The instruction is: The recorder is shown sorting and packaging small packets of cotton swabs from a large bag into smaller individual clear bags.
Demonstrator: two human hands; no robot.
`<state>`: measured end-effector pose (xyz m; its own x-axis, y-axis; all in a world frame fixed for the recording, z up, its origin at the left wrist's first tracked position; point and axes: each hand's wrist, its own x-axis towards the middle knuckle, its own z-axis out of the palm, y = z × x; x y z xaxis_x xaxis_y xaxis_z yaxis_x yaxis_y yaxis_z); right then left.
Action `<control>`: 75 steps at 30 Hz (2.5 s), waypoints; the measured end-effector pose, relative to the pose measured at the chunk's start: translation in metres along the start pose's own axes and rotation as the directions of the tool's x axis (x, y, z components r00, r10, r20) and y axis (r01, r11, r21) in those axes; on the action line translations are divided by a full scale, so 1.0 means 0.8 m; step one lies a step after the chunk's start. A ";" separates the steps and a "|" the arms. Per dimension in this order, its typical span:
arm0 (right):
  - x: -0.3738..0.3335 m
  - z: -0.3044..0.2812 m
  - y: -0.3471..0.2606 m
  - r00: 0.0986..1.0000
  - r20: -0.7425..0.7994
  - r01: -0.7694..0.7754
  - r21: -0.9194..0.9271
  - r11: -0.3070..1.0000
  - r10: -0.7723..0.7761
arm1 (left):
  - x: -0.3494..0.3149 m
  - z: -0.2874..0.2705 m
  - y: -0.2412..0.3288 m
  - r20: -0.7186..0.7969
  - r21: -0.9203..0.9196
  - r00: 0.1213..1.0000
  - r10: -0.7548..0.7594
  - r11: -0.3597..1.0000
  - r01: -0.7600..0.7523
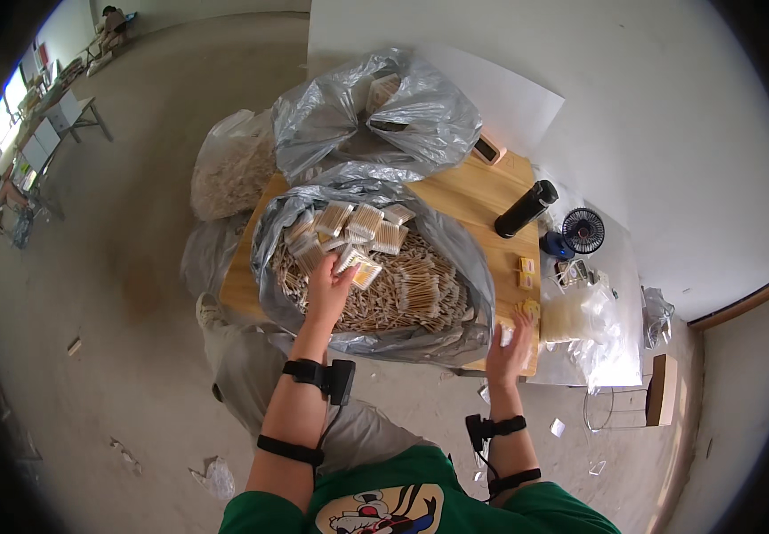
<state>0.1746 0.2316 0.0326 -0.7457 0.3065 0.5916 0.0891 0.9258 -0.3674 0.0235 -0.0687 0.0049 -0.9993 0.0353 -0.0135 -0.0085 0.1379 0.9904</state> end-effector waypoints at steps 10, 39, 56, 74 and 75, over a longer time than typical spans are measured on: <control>0.003 0.139 -0.139 0.812 0.566 -0.562 0.690 0.456 0.145 | -0.020 0.027 -0.019 0.240 -0.115 0.969 0.064 0.993 -0.037; 0.021 0.110 -0.169 0.848 0.527 -0.262 0.511 0.819 -0.057 | -0.033 0.026 0.017 0.358 0.018 0.929 0.099 0.993 -0.113; 0.017 0.118 -0.164 0.930 0.364 -0.154 0.522 0.839 -0.056 | -0.031 0.032 0.009 0.279 0.112 0.904 0.325 0.924 -0.367; 0.018 0.136 -0.122 0.761 0.597 -0.647 0.726 0.232 0.253 | -0.020 0.029 -0.003 0.145 -0.405 0.987 -0.070 0.906 0.124; 0.021 0.135 -0.122 0.844 0.497 -0.533 0.737 0.415 0.202 | -0.020 0.025 -0.003 0.057 -0.198 0.997 0.052 0.979 -0.040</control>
<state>0.0823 0.1227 0.0011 -0.9395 0.3356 0.0684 -0.0521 0.0573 -0.9970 0.0405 -0.0501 0.0002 -0.9947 0.0986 0.0307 0.0246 -0.0623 0.9978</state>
